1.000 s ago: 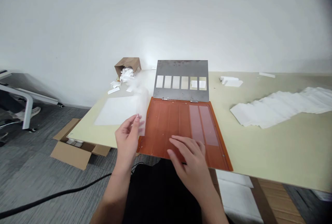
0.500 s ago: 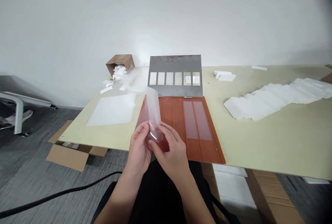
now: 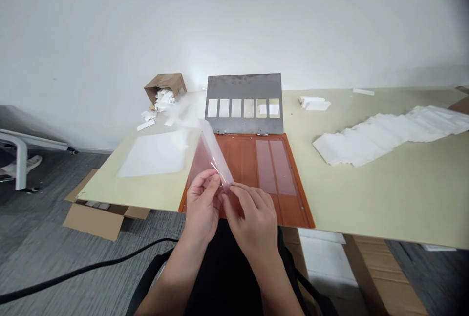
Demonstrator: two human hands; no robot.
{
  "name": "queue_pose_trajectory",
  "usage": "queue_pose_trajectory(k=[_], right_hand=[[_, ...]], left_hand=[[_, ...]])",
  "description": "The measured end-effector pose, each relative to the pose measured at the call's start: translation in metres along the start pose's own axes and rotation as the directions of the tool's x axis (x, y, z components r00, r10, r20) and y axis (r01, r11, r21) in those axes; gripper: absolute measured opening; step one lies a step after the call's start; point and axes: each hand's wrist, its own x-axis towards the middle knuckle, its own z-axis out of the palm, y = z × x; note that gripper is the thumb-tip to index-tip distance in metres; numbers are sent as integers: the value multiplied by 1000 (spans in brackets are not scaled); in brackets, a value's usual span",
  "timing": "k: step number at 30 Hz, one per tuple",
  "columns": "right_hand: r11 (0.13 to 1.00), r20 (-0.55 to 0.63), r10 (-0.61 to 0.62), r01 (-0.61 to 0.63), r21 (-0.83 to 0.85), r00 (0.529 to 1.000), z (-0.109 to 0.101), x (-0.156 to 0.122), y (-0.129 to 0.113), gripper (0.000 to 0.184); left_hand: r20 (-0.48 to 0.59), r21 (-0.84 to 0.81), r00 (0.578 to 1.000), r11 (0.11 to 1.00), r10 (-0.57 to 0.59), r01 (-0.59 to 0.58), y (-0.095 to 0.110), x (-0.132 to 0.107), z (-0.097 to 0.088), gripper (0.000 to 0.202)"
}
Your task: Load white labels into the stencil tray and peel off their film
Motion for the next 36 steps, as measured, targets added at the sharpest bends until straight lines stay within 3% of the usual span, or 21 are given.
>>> queue_pose_trajectory(k=[9,19,36], right_hand=[[1000,-10,-24,24,-12,1000,1,-2,5,11],[999,37,6,-8,43,999,2,-3,8,20],[976,146,56,-86,203,988,-1,1,14,13]], left_hand=[[18,44,993,992,120,-121,-12,0,4,34],[73,143,947,937,312,-320,-22,5,0,20],[91,208,915,891,394,-405,-18,7,-2,14]])
